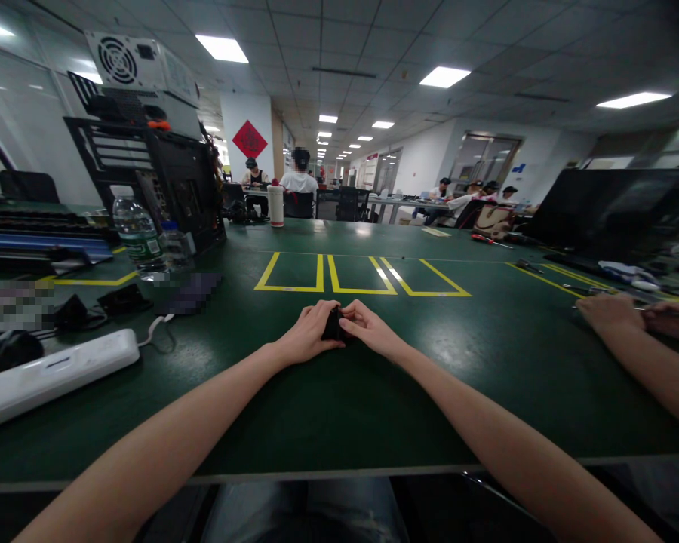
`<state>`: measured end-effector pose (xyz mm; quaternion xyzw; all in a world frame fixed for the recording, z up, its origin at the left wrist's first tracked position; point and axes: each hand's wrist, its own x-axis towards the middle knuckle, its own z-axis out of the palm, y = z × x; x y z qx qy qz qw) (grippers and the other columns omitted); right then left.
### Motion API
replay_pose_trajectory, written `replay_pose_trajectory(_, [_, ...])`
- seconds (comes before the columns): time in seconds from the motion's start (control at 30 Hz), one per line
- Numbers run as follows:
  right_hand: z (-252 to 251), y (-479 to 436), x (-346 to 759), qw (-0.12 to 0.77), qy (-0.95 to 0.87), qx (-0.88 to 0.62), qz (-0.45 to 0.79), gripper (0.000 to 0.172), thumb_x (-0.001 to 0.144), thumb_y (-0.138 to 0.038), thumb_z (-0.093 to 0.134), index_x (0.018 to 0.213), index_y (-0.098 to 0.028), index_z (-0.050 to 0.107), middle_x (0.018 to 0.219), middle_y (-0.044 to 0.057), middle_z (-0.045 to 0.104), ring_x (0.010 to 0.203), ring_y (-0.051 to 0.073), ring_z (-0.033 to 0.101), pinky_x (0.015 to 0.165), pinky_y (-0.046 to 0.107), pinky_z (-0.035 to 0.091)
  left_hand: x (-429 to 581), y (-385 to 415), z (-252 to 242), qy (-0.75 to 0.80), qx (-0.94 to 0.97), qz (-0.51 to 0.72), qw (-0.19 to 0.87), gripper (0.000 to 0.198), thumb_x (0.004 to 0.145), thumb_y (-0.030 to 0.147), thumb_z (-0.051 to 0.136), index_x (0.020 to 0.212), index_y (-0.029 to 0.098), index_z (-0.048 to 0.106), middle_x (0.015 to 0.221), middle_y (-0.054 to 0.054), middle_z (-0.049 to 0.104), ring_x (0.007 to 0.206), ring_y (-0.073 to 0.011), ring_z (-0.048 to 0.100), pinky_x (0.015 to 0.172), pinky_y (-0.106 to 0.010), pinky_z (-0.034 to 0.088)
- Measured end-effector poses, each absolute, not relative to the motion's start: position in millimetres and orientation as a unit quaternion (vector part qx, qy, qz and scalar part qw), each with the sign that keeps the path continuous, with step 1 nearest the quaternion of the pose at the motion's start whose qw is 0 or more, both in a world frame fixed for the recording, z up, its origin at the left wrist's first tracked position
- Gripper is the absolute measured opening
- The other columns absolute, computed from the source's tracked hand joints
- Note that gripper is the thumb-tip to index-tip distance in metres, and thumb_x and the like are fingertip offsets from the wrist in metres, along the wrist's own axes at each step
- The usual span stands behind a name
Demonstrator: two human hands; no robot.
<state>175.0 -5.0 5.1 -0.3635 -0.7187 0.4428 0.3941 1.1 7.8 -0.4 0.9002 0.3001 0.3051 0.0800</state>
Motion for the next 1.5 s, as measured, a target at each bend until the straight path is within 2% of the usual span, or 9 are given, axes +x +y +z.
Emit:
replay_pose_trajectory(0.13, [1.9,-1.4,172.5,0.404,-0.703,-0.386,0.440,0.025,0.073,-0.041,0.049,0.086,-0.020,0.045,0.082,0.000,0.051,0.073,0.012,0.051,0.064,0.028,0.045,2.1,8.2,-1.3,0.300,0.899,0.308,0.079,0.063,0.067,0.037,0.061,0.117,0.022,0.025,0.110,-0.007,0.043,0.104,-0.0236,0.043,0.089,-0.043,0.031])
replay_pose_trajectory(0.3, [2.0,0.4,173.6,0.378,-0.678,-0.410,0.480,0.029,0.072,-0.040,0.051,0.089,-0.017,0.047,0.088,0.003,0.053,0.080,0.014,0.052,0.072,0.031,0.044,2.3,8.5,-1.8,0.302,0.901,0.303,0.074,0.063,0.067,0.037,0.060,0.117,0.021,0.026,0.110,-0.008,0.042,0.104,-0.0233,0.042,0.090,-0.042,0.030])
replay_pose_trajectory(0.57, [7.8,-3.2,180.2,0.352,-0.713,-0.339,0.503,0.033,0.066,-0.032,0.060,0.091,-0.020,0.042,0.088,0.001,0.055,0.086,0.014,0.053,0.078,0.032,0.042,1.1,7.4,0.8,0.303,0.902,0.297,0.081,0.060,0.068,0.037,0.059,0.116,0.021,0.027,0.108,-0.008,0.043,0.103,-0.0231,0.043,0.090,-0.042,0.031])
replay_pose_trajectory(0.73, [2.9,-1.0,175.3,0.373,-0.705,-0.388,0.463,0.027,0.073,-0.043,0.049,0.088,-0.020,0.043,0.076,-0.001,0.053,0.073,0.013,0.053,0.068,0.030,0.044,1.9,7.2,1.2,0.302,0.901,0.298,0.087,0.061,0.068,0.037,0.059,0.117,0.022,0.026,0.110,-0.008,0.042,0.104,-0.0234,0.042,0.090,-0.043,0.030])
replay_pose_trajectory(0.87, [2.4,-1.6,171.7,0.376,-0.699,-0.407,0.453,0.030,0.074,-0.044,0.046,0.090,-0.019,0.043,0.078,0.000,0.052,0.068,0.012,0.051,0.063,0.029,0.044,2.4,7.1,0.6,0.303,0.900,0.302,0.087,0.062,0.068,0.037,0.060,0.117,0.022,0.026,0.109,-0.008,0.043,0.104,-0.0237,0.043,0.090,-0.043,0.030])
replay_pose_trajectory(1.03, [4.9,-2.5,174.4,0.358,-0.710,-0.393,0.463,0.027,0.074,-0.041,0.047,0.089,-0.019,0.044,0.086,0.002,0.051,0.075,0.013,0.051,0.067,0.031,0.045,1.7,7.4,0.1,0.300,0.901,0.301,0.083,0.061,0.068,0.038,0.059,0.117,0.021,0.026,0.109,-0.008,0.043,0.103,-0.0230,0.043,0.090,-0.042,0.031])
replay_pose_trajectory(1.2, [7.1,-3.5,176.7,0.387,-0.726,-0.343,0.454,0.029,0.067,-0.032,0.060,0.087,-0.020,0.044,0.090,0.001,0.049,0.090,0.014,0.048,0.078,0.031,0.042,1.7,8.8,-1.3,0.301,0.901,0.300,0.081,0.063,0.068,0.038,0.059,0.117,0.021,0.025,0.109,-0.008,0.042,0.104,-0.0240,0.042,0.089,-0.042,0.031])
replay_pose_trajectory(1.37, [6.8,-4.6,174.7,0.401,-0.694,-0.367,0.472,0.023,0.073,-0.038,0.050,0.085,-0.021,0.044,0.086,0.001,0.050,0.080,0.013,0.050,0.069,0.030,0.045,2.1,8.1,-0.4,0.304,0.901,0.298,0.084,0.062,0.067,0.037,0.060,0.117,0.022,0.025,0.110,-0.008,0.042,0.104,-0.0242,0.043,0.089,-0.043,0.031])
replay_pose_trajectory(1.5, [5.1,-2.9,172.2,0.400,-0.674,-0.404,0.472,0.024,0.072,-0.038,0.052,0.088,-0.020,0.046,0.089,0.003,0.050,0.085,0.015,0.050,0.069,0.031,0.046,1.9,7.4,0.5,0.298,0.903,0.299,0.083,0.060,0.068,0.035,0.059,0.117,0.021,0.025,0.109,-0.008,0.042,0.103,-0.0230,0.043,0.089,-0.042,0.031])
